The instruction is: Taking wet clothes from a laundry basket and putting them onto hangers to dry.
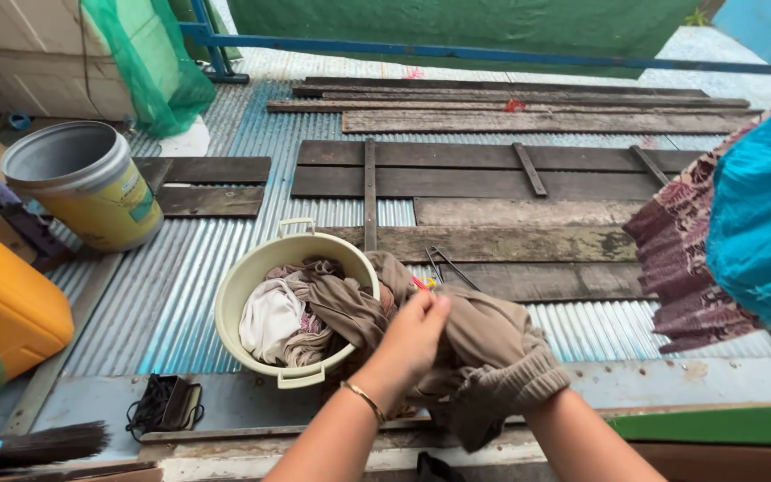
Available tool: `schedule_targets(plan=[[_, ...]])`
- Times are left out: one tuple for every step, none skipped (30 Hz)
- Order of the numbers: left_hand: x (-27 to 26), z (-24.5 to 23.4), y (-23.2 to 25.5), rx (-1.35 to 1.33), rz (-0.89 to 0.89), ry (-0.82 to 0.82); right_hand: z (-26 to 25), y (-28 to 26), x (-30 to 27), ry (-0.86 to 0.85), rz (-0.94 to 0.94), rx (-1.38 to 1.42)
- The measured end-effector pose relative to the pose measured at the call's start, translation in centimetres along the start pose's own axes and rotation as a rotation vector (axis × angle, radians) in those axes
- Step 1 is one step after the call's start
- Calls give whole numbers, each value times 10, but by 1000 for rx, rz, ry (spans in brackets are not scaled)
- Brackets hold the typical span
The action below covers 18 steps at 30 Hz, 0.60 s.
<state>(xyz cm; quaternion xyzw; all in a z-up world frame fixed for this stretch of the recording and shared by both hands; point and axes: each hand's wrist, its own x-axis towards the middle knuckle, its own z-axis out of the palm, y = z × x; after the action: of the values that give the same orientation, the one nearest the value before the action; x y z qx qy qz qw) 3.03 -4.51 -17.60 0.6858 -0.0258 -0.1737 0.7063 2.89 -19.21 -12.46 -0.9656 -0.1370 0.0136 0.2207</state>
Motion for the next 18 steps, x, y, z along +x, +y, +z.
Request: schedule_targets(plan=[[-3, -2, 15, -104, 34, -4, -10, -11, -2, -43, -43, 189], [-6, -5, 31, -205, 68, -9, -20, -22, -4, -81, -86, 380], [-7, -3, 41, -202, 64, -16, -27, -19, -7, -77, -79, 382], [-8, -2, 53, -60, 139, 54, -32, -24, -7, -68, -79, 357], [-9, -1, 64, 82, 213, 125, -35, -36, -9, -58, -78, 332], [-8, 2, 73, 80, 209, 125, -36, -36, -11, -56, -78, 306], [-8, 4, 82, 40, 232, 92, -37, -37, -14, -55, -78, 280], [-6, 5, 92, 2, 260, 62, -38, -38, -15, -51, -82, 254], [-4, 8, 98, 1, 260, 66, -39, -38, -16, -47, -87, 227], [-2, 10, 104, -151, 242, -32, -39, -39, -18, -44, -91, 201], [0, 13, 110, -302, 223, -129, -40, -39, -19, -40, -95, 175], [-7, 13, 121, -301, 223, -127, -42, -39, -20, -35, -98, 149], [-13, 14, 134, -449, 139, -246, -43, -38, -21, -29, -101, 124], [-18, 14, 147, -591, 58, -365, -45, -38, -20, -18, -107, 97], [-25, 14, 155, -587, 63, -365, -47, -37, -19, -7, -113, 70], [-33, 13, 163, -590, 61, -432, -49, -36, -18, 2, -119, 45], [-41, 12, 171, -591, 58, -499, -50, -36, -16, 11, -126, 19], [-43, 13, 171, -591, 62, -492, -50, -37, -16, 16, -135, -7]])
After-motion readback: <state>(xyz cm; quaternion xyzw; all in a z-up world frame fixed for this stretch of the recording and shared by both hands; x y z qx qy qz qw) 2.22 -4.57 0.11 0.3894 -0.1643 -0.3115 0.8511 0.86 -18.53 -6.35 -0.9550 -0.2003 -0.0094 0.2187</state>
